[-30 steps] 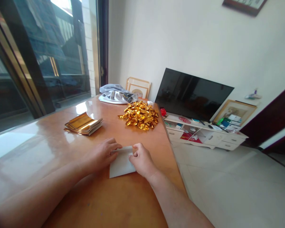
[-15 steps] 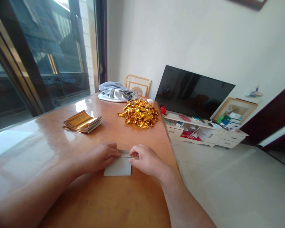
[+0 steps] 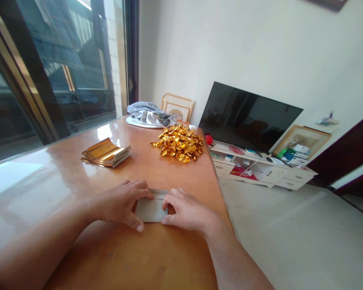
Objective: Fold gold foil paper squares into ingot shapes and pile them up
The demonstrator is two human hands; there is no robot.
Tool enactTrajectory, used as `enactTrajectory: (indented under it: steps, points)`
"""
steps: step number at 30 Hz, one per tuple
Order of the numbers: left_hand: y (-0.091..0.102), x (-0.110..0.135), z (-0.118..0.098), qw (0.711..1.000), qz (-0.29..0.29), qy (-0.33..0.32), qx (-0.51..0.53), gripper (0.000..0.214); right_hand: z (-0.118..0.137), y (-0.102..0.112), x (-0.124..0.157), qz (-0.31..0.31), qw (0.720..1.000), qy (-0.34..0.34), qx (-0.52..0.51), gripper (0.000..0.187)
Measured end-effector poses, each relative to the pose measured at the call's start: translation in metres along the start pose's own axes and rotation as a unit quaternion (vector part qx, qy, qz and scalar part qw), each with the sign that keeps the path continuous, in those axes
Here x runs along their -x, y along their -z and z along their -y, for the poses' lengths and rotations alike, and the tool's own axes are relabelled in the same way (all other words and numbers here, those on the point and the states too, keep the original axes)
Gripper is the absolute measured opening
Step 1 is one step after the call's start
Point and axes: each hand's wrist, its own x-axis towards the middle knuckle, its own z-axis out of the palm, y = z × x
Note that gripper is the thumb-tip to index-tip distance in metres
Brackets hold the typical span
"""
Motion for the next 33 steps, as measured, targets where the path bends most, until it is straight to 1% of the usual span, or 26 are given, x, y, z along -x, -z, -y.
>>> enactTrajectory:
  steps: [2,5,8,10,12,13,16,17,20,23,25,27,29,31,32,33]
  points:
    - [-0.001,0.000,-0.002,1.000,-0.009,0.001,-0.010,0.078,0.000,0.000,-0.001,-0.002,1.000,-0.010,-0.008,0.022]
    - [-0.001,0.000,-0.006,1.000,-0.018,0.004,-0.011,0.063,-0.003,0.001,-0.001,0.002,1.000,-0.013,-0.024,0.021]
    - [0.001,0.001,-0.009,1.000,-0.027,0.000,-0.002,0.047,-0.006,0.004,-0.001,0.017,0.999,-0.010,-0.044,0.031]
    - [0.001,0.001,-0.009,0.999,-0.035,-0.001,0.007,0.043,-0.009,0.005,0.000,0.019,0.999,-0.008,-0.050,0.043]
    - [0.001,0.002,-0.008,0.999,-0.040,-0.004,0.017,0.041,-0.010,0.005,0.000,0.009,0.998,-0.008,-0.055,0.046]
    - [0.001,0.002,-0.008,0.999,-0.040,-0.007,0.020,0.038,-0.010,0.005,0.000,0.001,0.998,-0.008,-0.061,0.042]
    - [0.001,0.002,-0.006,0.999,-0.037,-0.015,0.019,0.029,-0.010,0.002,-0.002,-0.028,0.996,0.000,-0.081,0.020]
    - [0.002,0.001,-0.006,0.999,-0.037,-0.017,0.016,0.029,-0.010,0.001,-0.003,-0.034,0.996,0.006,-0.086,0.019]
    - [0.001,0.000,-0.006,0.999,-0.048,-0.016,0.009,0.031,-0.011,-0.003,-0.008,-0.050,0.994,0.016,-0.099,0.032]
    - [-0.002,-0.004,-0.006,0.998,-0.069,-0.006,-0.004,0.033,-0.013,-0.006,-0.012,-0.063,0.992,-0.004,-0.111,0.041]
    - [-0.005,-0.007,-0.006,0.997,-0.082,0.002,-0.018,0.034,-0.014,-0.008,-0.014,-0.069,0.991,-0.022,-0.113,0.041]
    - [-0.009,-0.011,-0.006,0.995,-0.094,0.008,-0.031,0.031,-0.014,-0.009,-0.015,-0.095,0.990,-0.039,-0.099,0.038]
    - [-0.012,-0.013,-0.006,0.994,-0.102,0.012,-0.040,0.030,-0.009,-0.008,-0.014,-0.154,0.985,-0.052,-0.063,0.031]
    - [-0.015,-0.015,-0.005,0.993,-0.109,0.016,-0.045,0.029,0.001,-0.006,-0.010,-0.211,0.976,-0.048,-0.012,0.023]
    - [-0.017,-0.016,-0.004,0.992,-0.112,0.017,-0.046,0.029,0.008,-0.005,-0.008,-0.219,0.975,-0.037,0.009,0.021]
    - [-0.018,-0.017,-0.002,0.992,-0.114,0.018,-0.045,0.029,0.015,-0.006,-0.005,-0.211,0.977,-0.023,0.030,0.020]
